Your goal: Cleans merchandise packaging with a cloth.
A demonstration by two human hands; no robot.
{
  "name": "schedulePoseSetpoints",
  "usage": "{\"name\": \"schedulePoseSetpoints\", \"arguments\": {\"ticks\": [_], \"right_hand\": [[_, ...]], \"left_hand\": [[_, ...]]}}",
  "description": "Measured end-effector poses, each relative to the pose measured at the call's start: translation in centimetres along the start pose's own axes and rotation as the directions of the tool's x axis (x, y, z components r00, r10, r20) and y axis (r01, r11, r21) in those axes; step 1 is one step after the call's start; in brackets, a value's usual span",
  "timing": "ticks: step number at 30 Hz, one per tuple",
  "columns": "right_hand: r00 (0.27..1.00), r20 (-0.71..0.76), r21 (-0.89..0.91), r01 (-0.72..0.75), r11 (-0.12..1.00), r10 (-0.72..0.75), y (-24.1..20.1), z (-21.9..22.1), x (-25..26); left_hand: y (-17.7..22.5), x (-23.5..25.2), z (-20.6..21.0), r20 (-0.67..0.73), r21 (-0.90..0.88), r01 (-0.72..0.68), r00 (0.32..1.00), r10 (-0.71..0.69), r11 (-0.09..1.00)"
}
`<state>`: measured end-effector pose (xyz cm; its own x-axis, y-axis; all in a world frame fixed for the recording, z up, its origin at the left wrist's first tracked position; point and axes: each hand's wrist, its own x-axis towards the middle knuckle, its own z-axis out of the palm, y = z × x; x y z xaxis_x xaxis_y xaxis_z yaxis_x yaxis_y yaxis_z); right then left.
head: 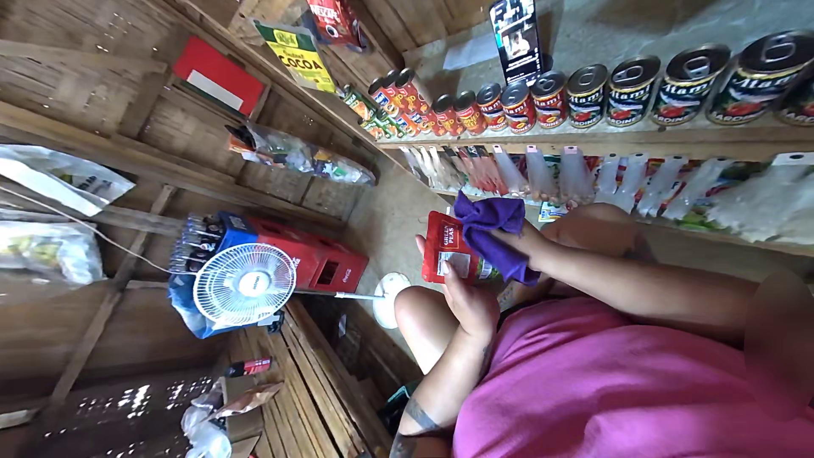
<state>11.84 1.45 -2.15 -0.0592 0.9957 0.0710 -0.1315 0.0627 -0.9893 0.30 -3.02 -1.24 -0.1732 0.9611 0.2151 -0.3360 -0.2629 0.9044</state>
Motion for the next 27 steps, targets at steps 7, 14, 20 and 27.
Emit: {"name": "schedulePoseSetpoints", "arguments": {"ticks": [7, 14, 20, 27], "right_hand": [[0.994, 0.102, 0.07, 0.019, 0.997, -0.027, 0.1, -0.2, 0.1], [0.931, 0.223, -0.062, 0.308, 0.949, -0.288, 2.0, 0.0, 0.6], [0.954, 0.075, -0.103, 0.296, 0.95, -0.289, 1.5, 0.0, 0.8], [0.999, 0.05, 0.03, -0.02, 0.999, 0.018, 0.3, -0.1, 0.7]], "left_hand": [[0.5, 0.5, 0.0, -0.042, 0.032, -0.006, 0.999, 0.007, 0.999], [0.7, 0.5, -0.2, 0.025, 0.081, -0.033, 0.999, 0.031, 0.996], [0.5, 0.3, 0.3, -0.034, 0.032, 0.015, 0.999, -0.014, 0.999], [0.4, 0.3, 0.4, -0.012, 0.038, 0.004, 1.0, -0.003, 0.999]]}}
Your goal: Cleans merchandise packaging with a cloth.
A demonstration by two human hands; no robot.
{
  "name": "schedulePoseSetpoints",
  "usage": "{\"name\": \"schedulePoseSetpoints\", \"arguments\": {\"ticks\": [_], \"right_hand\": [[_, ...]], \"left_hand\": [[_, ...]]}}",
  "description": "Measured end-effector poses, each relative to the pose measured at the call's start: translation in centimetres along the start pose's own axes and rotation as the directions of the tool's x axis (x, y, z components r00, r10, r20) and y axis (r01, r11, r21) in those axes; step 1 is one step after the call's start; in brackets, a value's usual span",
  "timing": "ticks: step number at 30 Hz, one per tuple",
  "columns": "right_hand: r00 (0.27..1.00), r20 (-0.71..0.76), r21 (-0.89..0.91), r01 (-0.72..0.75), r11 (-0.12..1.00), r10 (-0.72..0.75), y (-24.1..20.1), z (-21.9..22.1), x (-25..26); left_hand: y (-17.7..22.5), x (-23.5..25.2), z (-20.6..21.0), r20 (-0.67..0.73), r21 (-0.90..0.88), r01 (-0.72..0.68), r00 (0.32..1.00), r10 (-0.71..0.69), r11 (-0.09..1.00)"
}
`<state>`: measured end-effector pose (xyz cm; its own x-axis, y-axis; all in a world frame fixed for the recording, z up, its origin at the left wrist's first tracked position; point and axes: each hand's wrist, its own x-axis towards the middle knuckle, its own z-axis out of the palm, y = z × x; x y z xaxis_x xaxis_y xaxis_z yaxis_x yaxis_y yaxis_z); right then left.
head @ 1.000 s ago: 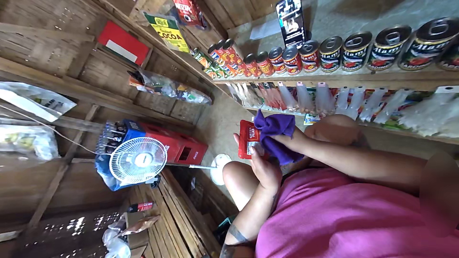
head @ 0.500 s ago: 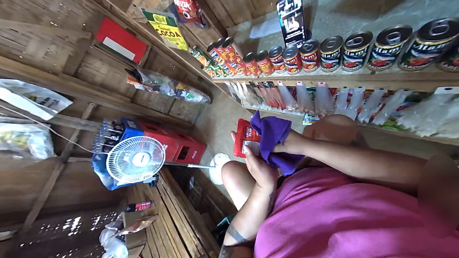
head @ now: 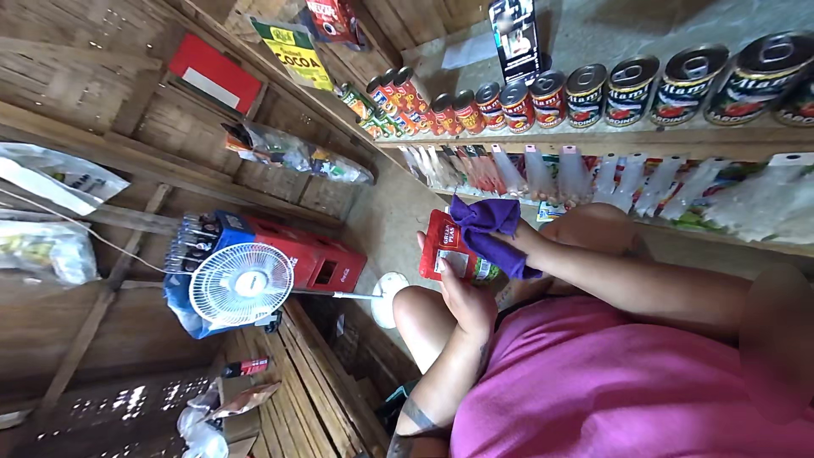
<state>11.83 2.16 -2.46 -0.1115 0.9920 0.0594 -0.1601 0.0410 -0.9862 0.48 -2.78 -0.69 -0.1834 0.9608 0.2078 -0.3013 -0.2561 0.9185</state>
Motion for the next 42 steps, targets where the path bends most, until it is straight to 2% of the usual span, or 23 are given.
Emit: {"name": "schedulePoseSetpoints", "arguments": {"ticks": [3, 5, 8, 11, 13, 17, 21, 23, 26, 28, 31, 34, 39, 42], "right_hand": [[0.985, 0.057, -0.202, 0.17, 0.964, -0.161, 0.9, 0.0, -0.2], [0.948, 0.103, -0.258, 0.318, 0.912, -0.302, 1.8, 0.1, -0.1], [0.908, 0.222, -0.276, 0.408, 0.87, -0.355, 1.3, 0.0, -0.1], [0.905, 0.339, -0.279, 0.357, 0.892, -0.256, 0.1, -0.2, -0.2], [0.897, 0.369, -0.266, 0.353, 0.897, -0.244, 0.1, -0.3, 0.0], [0.909, 0.23, -0.262, 0.402, 0.877, -0.348, 1.5, -0.1, 0.0], [0.936, 0.072, -0.294, 0.351, 0.889, -0.345, 1.8, -0.1, 0.2], [0.951, 0.049, -0.319, 0.305, 0.897, -0.306, 1.7, -0.3, 0.2], [0.959, 0.077, -0.339, 0.283, 0.897, -0.273, 1.3, -0.3, -0.1], [0.935, 0.102, -0.347, 0.352, 0.869, -0.339, 2.3, 0.0, 0.1], [0.9, 0.244, -0.297, 0.425, 0.855, -0.362, 2.3, -0.1, 0.1], [0.885, 0.356, -0.246, 0.399, 0.884, -0.3, 1.0, -0.5, -0.1], [0.922, 0.184, -0.21, 0.375, 0.903, -0.34, 2.0, -0.2, -0.2], [0.947, 0.117, -0.203, 0.317, 0.926, -0.299, 1.7, -0.2, 0.0]], "left_hand": [[-0.1, 0.2, -0.1, -0.008, 0.049, -0.007, 1.0, 0.008, 0.999], [-0.1, 0.3, -0.3, -0.012, 0.08, -0.01, 1.0, 0.011, 0.997], [0.2, 0.4, -0.3, -0.013, 0.071, -0.007, 1.0, 0.008, 0.997], [0.5, 0.4, -0.2, -0.042, 0.088, -0.02, 0.999, 0.024, 0.996], [0.5, 0.3, -0.5, 0.007, 0.096, -0.01, 1.0, 0.009, 0.995], [0.2, 0.1, -0.5, 0.048, 0.044, 0.0, 0.999, -0.003, 0.999], [-0.2, -0.2, -0.3, 0.066, -0.009, 0.003, 0.998, -0.002, 1.0], [-0.3, -0.2, -0.3, 0.043, -0.013, 0.01, 0.999, -0.009, 1.0], [-0.3, -0.2, -0.2, 0.038, -0.009, -0.002, 0.999, 0.003, 1.0], [-0.4, 0.0, -0.5, 0.049, -0.002, -0.003, 0.999, 0.003, 1.0], [-0.1, 0.1, -0.3, 0.012, 0.015, 0.012, 1.0, -0.012, 1.0], [0.5, -0.2, -0.4, 0.074, 0.058, 0.019, 0.997, -0.023, 0.998], [0.0, -0.3, -0.7, 0.131, 0.015, 0.028, 0.991, -0.03, 0.999], [-0.4, -0.3, -0.4, 0.133, -0.01, -0.001, 0.991, 0.003, 1.0]]}}
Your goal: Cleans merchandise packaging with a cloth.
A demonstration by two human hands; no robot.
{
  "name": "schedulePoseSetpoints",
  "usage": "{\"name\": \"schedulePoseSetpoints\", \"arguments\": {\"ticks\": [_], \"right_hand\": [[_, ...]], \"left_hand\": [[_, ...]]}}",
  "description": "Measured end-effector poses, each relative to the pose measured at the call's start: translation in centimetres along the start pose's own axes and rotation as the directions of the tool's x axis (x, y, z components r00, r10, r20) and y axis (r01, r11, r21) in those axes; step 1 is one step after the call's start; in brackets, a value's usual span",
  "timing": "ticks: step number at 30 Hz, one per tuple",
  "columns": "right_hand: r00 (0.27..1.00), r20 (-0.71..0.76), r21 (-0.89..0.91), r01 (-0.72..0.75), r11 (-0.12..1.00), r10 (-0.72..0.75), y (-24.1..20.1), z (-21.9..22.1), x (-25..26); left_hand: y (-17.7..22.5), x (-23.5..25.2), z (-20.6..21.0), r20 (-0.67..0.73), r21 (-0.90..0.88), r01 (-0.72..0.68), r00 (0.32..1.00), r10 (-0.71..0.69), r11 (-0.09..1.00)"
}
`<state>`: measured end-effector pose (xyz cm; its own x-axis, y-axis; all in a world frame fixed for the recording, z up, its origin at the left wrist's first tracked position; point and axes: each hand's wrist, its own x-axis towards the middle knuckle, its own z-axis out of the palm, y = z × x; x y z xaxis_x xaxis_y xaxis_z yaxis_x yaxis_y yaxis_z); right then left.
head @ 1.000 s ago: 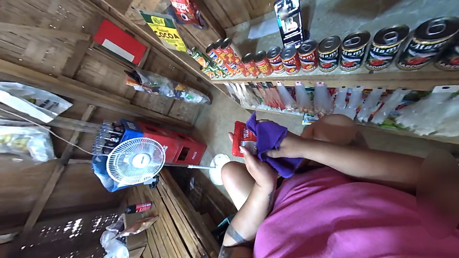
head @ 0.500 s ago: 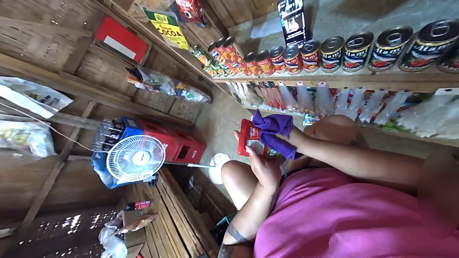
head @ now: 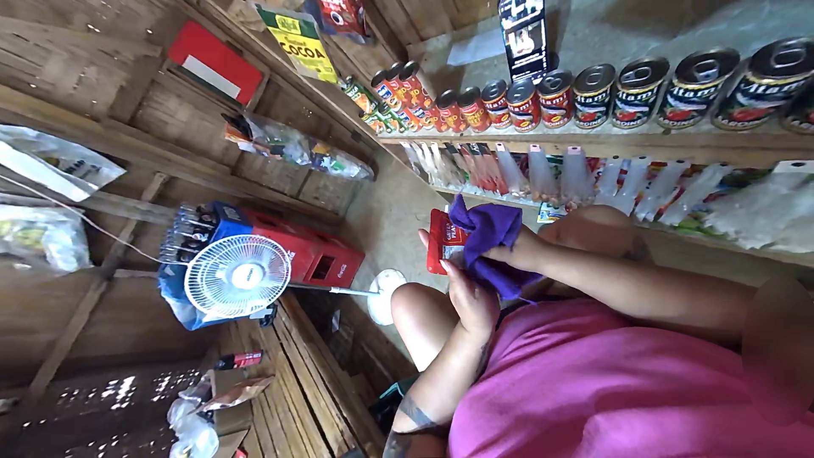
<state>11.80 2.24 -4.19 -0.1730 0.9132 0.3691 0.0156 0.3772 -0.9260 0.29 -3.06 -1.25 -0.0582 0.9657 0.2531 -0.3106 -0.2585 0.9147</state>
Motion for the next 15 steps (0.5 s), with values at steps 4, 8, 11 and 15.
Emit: {"name": "schedulePoseSetpoints", "arguments": {"ticks": [4, 8, 11, 15], "right_hand": [[0.992, -0.047, 0.122, -0.108, 0.987, 0.114, -0.5, -0.4, 0.2], [0.951, -0.023, 0.265, -0.293, 0.919, 0.31, -0.7, -0.8, 0.0], [0.922, -0.011, 0.271, -0.371, 0.888, 0.388, 0.5, -0.9, 0.0], [0.911, -0.068, 0.334, -0.363, 0.87, 0.406, 1.0, -0.5, 0.4]], "left_hand": [[-0.5, 0.1, -0.1, 0.01, 0.025, -0.042, 0.999, 0.041, 0.999], [-0.4, 0.7, -0.1, -0.032, -0.029, -0.039, 0.999, 0.038, 0.999], [-0.6, 1.4, -0.6, -0.049, -0.08, -0.013, 0.999, 0.009, 0.997], [-1.0, 2.7, -1.3, -0.068, -0.215, 0.078, 0.993, -0.095, 0.974]]}}
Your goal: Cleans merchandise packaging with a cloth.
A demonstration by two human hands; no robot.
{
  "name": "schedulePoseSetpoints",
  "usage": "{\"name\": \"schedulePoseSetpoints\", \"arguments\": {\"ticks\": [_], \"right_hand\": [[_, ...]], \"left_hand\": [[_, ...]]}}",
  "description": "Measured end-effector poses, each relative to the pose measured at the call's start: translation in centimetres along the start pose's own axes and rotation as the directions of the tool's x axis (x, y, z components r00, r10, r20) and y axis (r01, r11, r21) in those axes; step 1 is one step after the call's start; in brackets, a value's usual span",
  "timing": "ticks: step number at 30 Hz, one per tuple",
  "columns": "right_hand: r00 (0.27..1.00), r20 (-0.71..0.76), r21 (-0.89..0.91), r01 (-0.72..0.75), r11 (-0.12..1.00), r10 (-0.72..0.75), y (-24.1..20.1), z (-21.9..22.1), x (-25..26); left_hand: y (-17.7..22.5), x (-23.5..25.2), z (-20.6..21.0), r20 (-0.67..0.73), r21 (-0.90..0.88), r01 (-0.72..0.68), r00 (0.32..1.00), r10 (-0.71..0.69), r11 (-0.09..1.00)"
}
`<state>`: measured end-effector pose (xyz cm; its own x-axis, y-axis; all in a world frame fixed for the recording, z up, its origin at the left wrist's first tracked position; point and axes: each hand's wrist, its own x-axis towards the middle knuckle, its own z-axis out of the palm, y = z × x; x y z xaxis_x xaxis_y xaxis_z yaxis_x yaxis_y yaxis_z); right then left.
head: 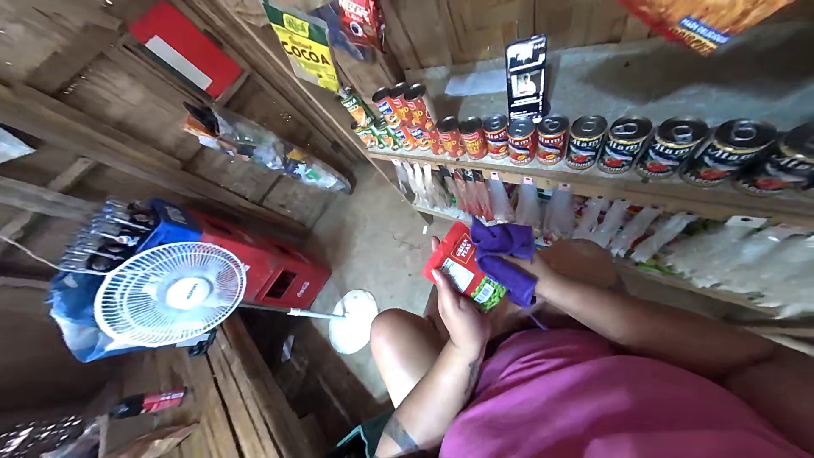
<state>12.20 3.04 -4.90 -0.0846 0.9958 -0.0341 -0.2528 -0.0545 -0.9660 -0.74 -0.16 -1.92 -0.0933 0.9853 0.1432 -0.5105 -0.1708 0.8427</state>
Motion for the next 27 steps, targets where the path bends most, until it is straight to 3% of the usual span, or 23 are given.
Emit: {"name": "schedulePoseSetpoints", "arguments": {"ticks": [3, 8, 12, 17, 20, 25, 27], "right_hand": [[1.0, -0.017, -0.013, -0.016, 1.0, 0.015, -0.6, 0.2, 0.0], [0.963, -0.06, 0.021, -0.261, 0.965, 0.262, -2.2, 0.4, 0.3], [0.933, -0.126, 0.025, -0.337, 0.941, 0.338, -3.3, 0.8, 0.6], [0.953, -0.243, -0.245, -0.241, 0.939, 0.181, -2.1, 0.1, 2.2], [0.972, -0.22, -0.392, -0.17, 0.904, 0.087, -1.5, 0.4, 2.4], [0.971, -0.121, -0.594, 0.096, 0.799, -0.206, 1.5, 0.3, 3.0], [0.97, -0.091, -0.658, 0.112, 0.745, -0.226, 1.4, 0.6, 3.2]], "left_hand": [[-0.5, 1.2, -0.7, 0.023, -0.061, 0.018, 1.0, -0.017, 0.998], [-1.3, 3.5, -1.3, 0.0, -0.178, 0.012, 1.0, -0.012, 0.984], [-2.4, 5.3, -1.7, 0.054, -0.197, 0.031, 0.998, -0.021, 0.98], [-3.8, 6.8, -2.9, 0.073, -0.198, 0.109, 0.993, -0.096, 0.974], [-3.9, 7.0, -3.8, 0.045, -0.196, 0.143, 0.99, -0.137, 0.97], [-3.3, 7.6, -4.7, 0.001, -0.172, 0.156, 0.987, -0.158, 0.973], [-3.1, 7.7, -4.9, 0.0, -0.155, 0.133, 0.991, -0.134, 0.979]]}}
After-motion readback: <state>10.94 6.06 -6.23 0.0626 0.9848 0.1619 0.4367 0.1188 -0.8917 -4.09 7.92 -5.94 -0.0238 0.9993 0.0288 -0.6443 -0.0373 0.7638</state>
